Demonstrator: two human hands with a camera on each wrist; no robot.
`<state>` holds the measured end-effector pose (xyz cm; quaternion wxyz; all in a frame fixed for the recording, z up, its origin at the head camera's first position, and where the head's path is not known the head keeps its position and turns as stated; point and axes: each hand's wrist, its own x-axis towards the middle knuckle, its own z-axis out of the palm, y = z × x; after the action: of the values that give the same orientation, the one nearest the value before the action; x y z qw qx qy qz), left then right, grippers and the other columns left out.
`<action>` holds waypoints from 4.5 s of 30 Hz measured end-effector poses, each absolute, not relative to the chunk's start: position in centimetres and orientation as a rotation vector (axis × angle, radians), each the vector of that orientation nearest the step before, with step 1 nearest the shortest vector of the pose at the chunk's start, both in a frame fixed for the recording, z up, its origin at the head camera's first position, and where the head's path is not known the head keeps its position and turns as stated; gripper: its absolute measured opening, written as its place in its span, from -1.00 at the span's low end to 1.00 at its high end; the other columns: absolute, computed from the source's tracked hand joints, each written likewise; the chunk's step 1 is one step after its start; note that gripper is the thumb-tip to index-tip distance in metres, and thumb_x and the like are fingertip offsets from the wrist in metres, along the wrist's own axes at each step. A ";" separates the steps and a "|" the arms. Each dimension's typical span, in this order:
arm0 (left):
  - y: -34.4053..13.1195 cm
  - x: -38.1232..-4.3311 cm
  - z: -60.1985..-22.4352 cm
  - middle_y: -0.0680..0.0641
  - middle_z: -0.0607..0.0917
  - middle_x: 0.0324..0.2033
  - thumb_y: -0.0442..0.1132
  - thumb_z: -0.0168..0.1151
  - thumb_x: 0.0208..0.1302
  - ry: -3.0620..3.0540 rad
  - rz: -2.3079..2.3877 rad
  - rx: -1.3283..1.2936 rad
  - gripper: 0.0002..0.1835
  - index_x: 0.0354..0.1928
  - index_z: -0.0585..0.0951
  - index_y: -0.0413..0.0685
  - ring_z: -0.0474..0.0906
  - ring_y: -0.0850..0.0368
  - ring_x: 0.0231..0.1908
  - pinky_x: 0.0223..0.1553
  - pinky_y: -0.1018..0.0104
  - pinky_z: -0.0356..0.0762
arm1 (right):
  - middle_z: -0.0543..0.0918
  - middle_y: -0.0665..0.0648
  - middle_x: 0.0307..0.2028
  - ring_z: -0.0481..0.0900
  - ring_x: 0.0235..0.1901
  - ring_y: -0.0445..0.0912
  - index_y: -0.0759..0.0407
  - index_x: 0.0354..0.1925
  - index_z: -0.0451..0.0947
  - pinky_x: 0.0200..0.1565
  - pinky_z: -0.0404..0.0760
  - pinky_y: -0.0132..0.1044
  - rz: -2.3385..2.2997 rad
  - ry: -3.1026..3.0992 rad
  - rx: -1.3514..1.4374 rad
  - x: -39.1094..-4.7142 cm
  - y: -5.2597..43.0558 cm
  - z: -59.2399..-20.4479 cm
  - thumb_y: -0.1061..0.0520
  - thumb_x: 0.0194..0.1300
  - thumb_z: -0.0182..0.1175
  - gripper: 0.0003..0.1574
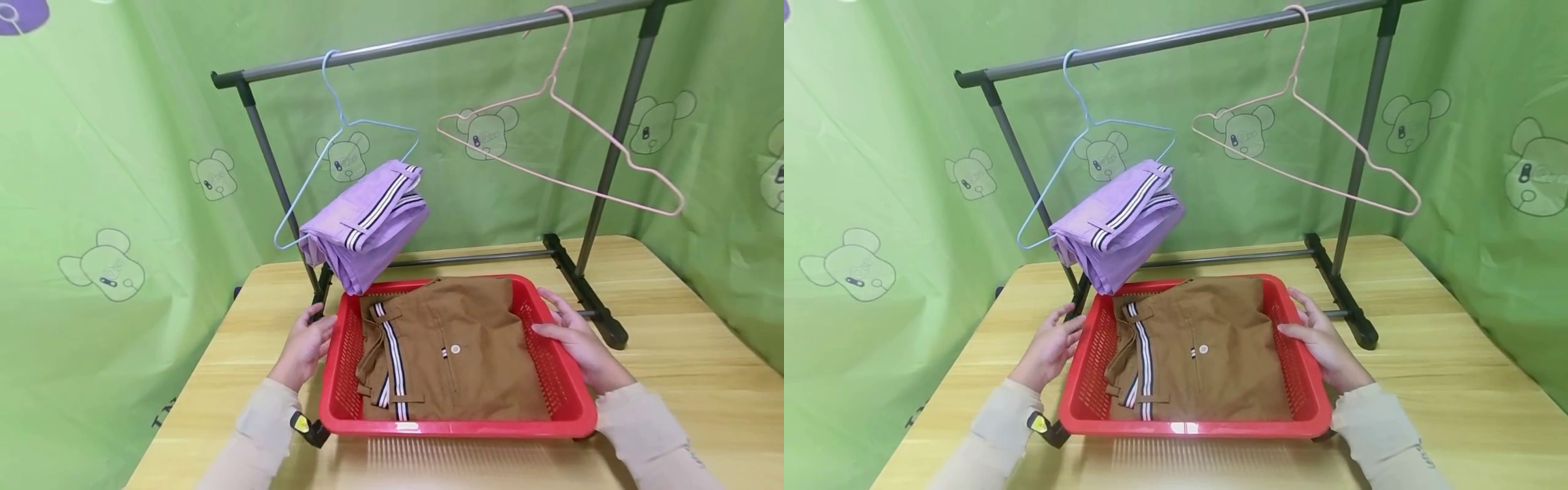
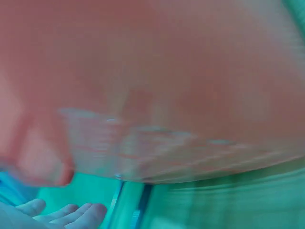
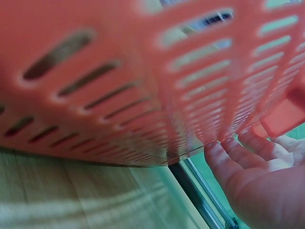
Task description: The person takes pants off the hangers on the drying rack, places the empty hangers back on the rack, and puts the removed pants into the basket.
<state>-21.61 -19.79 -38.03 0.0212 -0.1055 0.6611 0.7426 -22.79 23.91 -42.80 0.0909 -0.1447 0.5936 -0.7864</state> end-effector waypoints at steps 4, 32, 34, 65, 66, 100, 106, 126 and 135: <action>-21.1 -22.2 -36.1 -0.45 0.27 0.28 -0.38 0.03 0.40 2.056 2.349 -0.339 -0.36 0.44 0.05 -0.26 0.29 -0.27 0.27 0.23 0.00 0.36 | 0.47 0.00 0.08 0.60 -0.06 -0.13 -0.03 0.45 -0.06 -0.15 0.67 -0.13 -2.327 1.785 -0.404 -22.7 23.9 -42.7 0.34 0.41 0.02 -0.20; -21.9 -24.4 -22.2 -0.17 0.53 0.17 0.10 0.12 0.38 3.007 1.867 -0.082 -0.40 0.30 0.39 -0.14 0.45 -0.04 0.15 0.17 0.09 0.41 | 0.44 0.02 0.09 0.58 -0.03 -0.13 -0.07 0.46 -0.07 -0.11 0.66 -0.11 -2.292 1.842 -0.325 -22.5 23.7 -42.6 0.26 0.42 0.06 -0.19; -21.5 -24.6 -22.1 -0.20 0.55 0.15 0.07 0.15 0.37 3.067 1.760 -0.042 -0.41 0.28 0.42 -0.16 0.47 -0.08 0.14 0.15 0.06 0.42 | 0.45 0.01 0.08 0.58 -0.03 -0.13 -0.07 0.46 -0.07 -0.11 0.66 -0.12 -2.296 1.840 -0.323 -22.5 23.7 -42.6 0.26 0.42 0.06 -0.19; -19.4 -25.9 -20.9 0.12 0.27 -0.73 0.10 0.04 0.43 2.924 2.056 -0.377 -0.46 -0.69 0.31 0.00 0.18 0.21 -0.63 -0.55 0.35 0.21 | 0.40 0.06 0.10 0.58 -0.03 -0.10 -0.09 0.48 -0.08 -0.11 0.65 -0.08 -2.284 1.835 -0.291 -22.4 23.8 -42.4 0.23 0.43 0.07 -0.18; -19.3 -25.8 -20.8 0.12 0.27 -0.74 0.11 0.06 0.42 2.924 2.069 -0.395 -0.45 -0.70 0.31 0.01 0.18 0.21 -0.63 -0.55 0.34 0.22 | 0.40 0.06 0.09 0.58 -0.03 -0.10 -0.08 0.48 -0.08 -0.11 0.65 -0.08 -2.285 1.836 -0.291 -22.4 23.8 -42.4 0.23 0.43 0.07 -0.18; -18.5 -25.6 -19.5 0.14 0.21 -0.82 0.05 0.18 0.37 2.845 2.304 -0.546 -0.44 -0.77 0.28 0.06 0.09 0.26 -0.75 -0.72 0.38 0.07 | 0.41 0.04 0.10 0.58 -0.02 -0.10 -0.10 0.49 -0.10 -0.10 0.65 -0.08 -2.305 1.793 -0.301 -22.3 23.9 -42.7 0.25 0.45 0.04 -0.17; -18.5 -25.5 -19.3 0.15 0.22 -0.82 0.07 0.17 0.36 2.847 2.304 -0.547 -0.44 -0.76 0.28 0.06 0.09 0.26 -0.74 -0.69 0.38 0.10 | 0.41 0.03 0.12 0.58 -0.01 -0.10 -0.10 0.50 -0.12 -0.09 0.65 -0.07 -2.299 1.796 -0.302 -22.3 23.9 -42.8 0.25 0.45 0.03 -0.16; -18.2 -25.2 -18.2 0.13 0.22 -0.81 0.05 0.18 0.36 2.840 2.386 -0.500 -0.45 -0.76 0.28 0.04 0.09 0.24 -0.72 -0.61 0.37 0.15 | 0.43 0.03 0.08 0.58 -0.03 -0.12 -0.07 0.46 -0.05 -0.10 0.65 -0.14 -2.359 1.750 -0.363 -22.3 23.9 -42.8 0.29 0.45 0.00 -0.23; -18.0 -24.6 -17.8 0.13 0.24 -0.78 0.05 0.19 0.35 2.816 2.425 -0.493 -0.46 -0.74 0.30 0.03 0.09 0.26 -0.73 -0.69 0.42 0.10 | 0.47 0.01 0.09 0.59 -0.03 -0.13 -0.02 0.45 -0.04 -0.10 0.65 -0.17 -2.380 1.727 -0.400 -22.3 23.9 -43.0 0.32 0.45 -0.01 -0.25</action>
<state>-24.56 -18.02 -17.76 -0.2990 -0.1256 0.7168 0.6172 -22.33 23.91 -42.95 0.0868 -0.1342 0.5796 -0.7990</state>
